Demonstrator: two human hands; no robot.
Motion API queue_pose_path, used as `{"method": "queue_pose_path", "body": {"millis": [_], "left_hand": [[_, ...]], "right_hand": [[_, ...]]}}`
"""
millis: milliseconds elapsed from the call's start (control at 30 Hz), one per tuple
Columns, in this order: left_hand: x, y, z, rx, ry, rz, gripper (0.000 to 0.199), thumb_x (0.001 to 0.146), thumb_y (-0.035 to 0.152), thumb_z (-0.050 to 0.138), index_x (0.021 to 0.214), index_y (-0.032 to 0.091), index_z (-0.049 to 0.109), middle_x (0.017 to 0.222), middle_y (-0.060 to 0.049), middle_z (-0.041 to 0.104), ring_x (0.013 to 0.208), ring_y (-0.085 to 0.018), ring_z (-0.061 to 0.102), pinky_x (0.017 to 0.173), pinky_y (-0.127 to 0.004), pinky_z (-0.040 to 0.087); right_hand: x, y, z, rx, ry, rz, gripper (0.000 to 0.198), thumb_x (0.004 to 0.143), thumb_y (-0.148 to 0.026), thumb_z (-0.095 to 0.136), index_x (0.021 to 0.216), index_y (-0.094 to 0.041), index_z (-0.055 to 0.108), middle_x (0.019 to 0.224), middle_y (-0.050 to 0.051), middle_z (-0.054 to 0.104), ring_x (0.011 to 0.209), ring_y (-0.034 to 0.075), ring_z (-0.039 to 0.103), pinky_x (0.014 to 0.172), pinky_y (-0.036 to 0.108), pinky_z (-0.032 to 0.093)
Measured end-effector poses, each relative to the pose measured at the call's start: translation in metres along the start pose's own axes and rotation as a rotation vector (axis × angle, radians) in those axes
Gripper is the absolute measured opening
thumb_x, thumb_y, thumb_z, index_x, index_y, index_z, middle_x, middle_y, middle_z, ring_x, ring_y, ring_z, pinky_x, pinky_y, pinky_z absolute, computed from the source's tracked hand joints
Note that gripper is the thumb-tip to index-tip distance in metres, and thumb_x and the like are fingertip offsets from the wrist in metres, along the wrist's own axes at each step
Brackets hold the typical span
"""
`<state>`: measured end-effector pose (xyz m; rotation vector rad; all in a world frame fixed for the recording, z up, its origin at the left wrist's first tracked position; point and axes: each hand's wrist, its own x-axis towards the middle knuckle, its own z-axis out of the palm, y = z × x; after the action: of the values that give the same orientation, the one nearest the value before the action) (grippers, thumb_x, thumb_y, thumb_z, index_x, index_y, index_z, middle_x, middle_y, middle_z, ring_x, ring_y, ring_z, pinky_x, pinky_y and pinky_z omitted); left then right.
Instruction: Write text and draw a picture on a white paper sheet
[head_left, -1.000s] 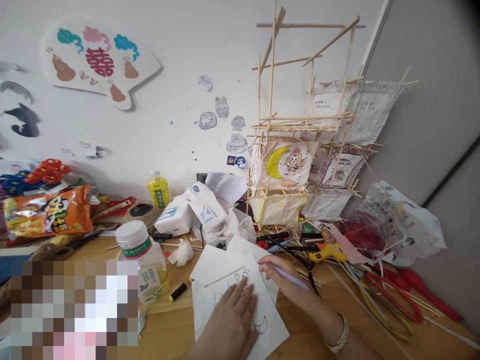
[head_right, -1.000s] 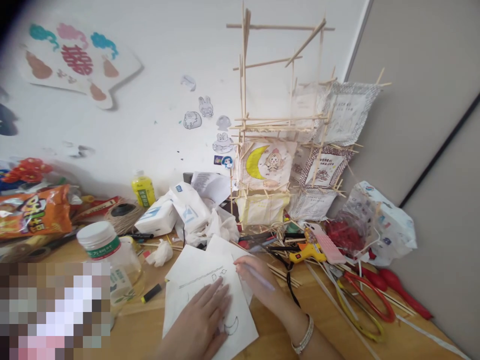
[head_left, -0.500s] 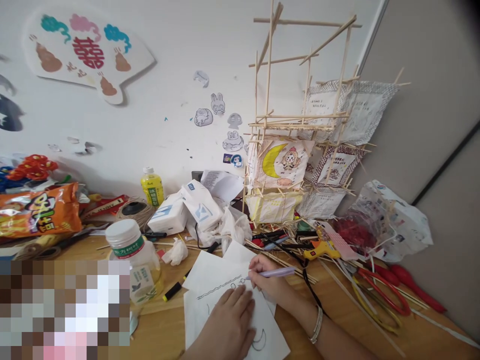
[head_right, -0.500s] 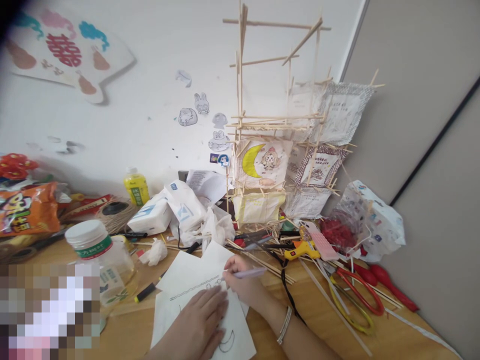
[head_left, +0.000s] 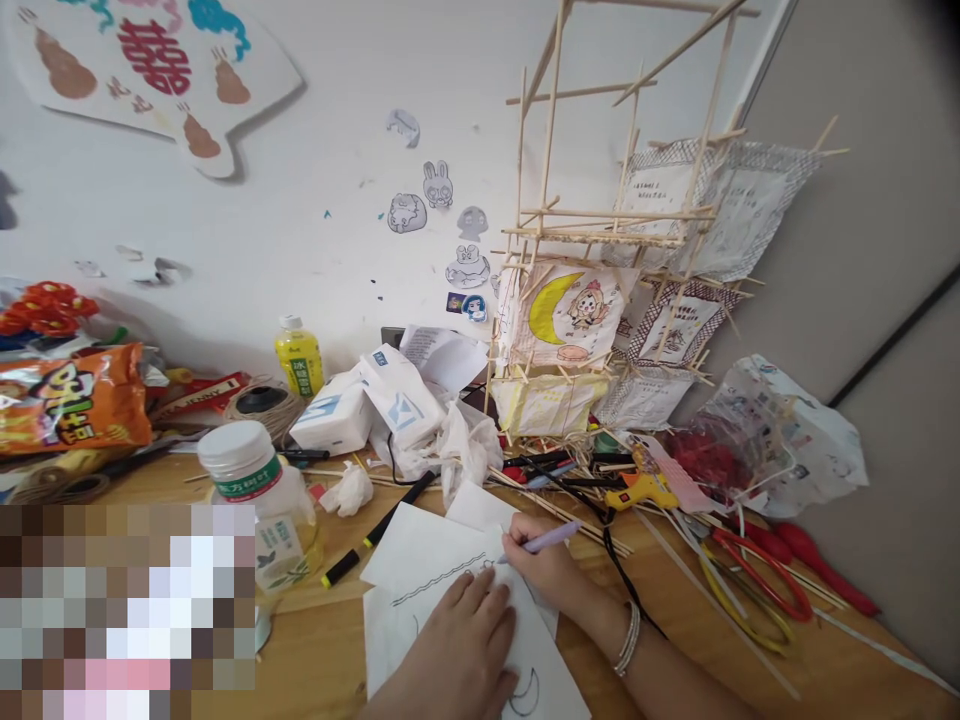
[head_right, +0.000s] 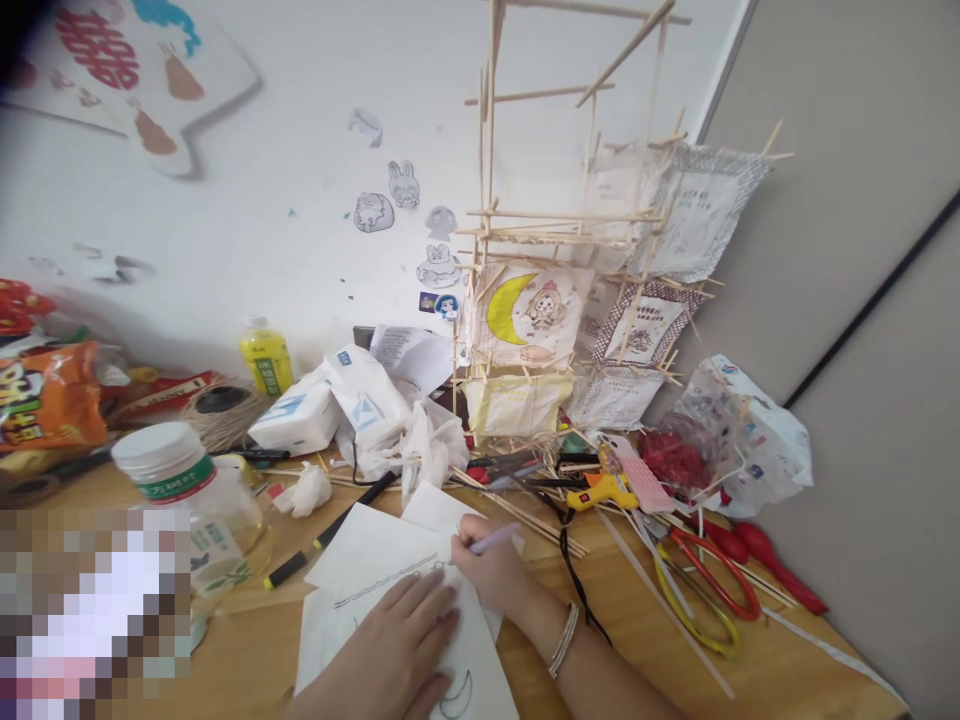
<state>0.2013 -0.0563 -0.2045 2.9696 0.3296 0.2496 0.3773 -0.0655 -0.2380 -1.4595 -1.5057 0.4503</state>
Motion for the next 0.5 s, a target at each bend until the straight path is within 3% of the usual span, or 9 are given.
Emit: {"method": "queue_pose_path", "body": {"millis": [500], "left_hand": [[0.0011, 0.0022, -0.0040, 0.033, -0.060, -0.010, 0.040, 0.086, 0.036, 0.050, 0.117, 0.012, 0.055, 0.128, -0.015, 0.049, 0.118, -0.035, 0.042, 0.099, -0.048, 0.032]], "right_hand": [[-0.0017, -0.0076, -0.0053, -0.063, -0.064, -0.007, 0.027, 0.079, -0.017, 0.045, 0.055, -0.020, 0.032, 0.053, -0.006, 0.033, 0.052, 0.011, 0.034, 0.050, 0.024, 0.025]]}}
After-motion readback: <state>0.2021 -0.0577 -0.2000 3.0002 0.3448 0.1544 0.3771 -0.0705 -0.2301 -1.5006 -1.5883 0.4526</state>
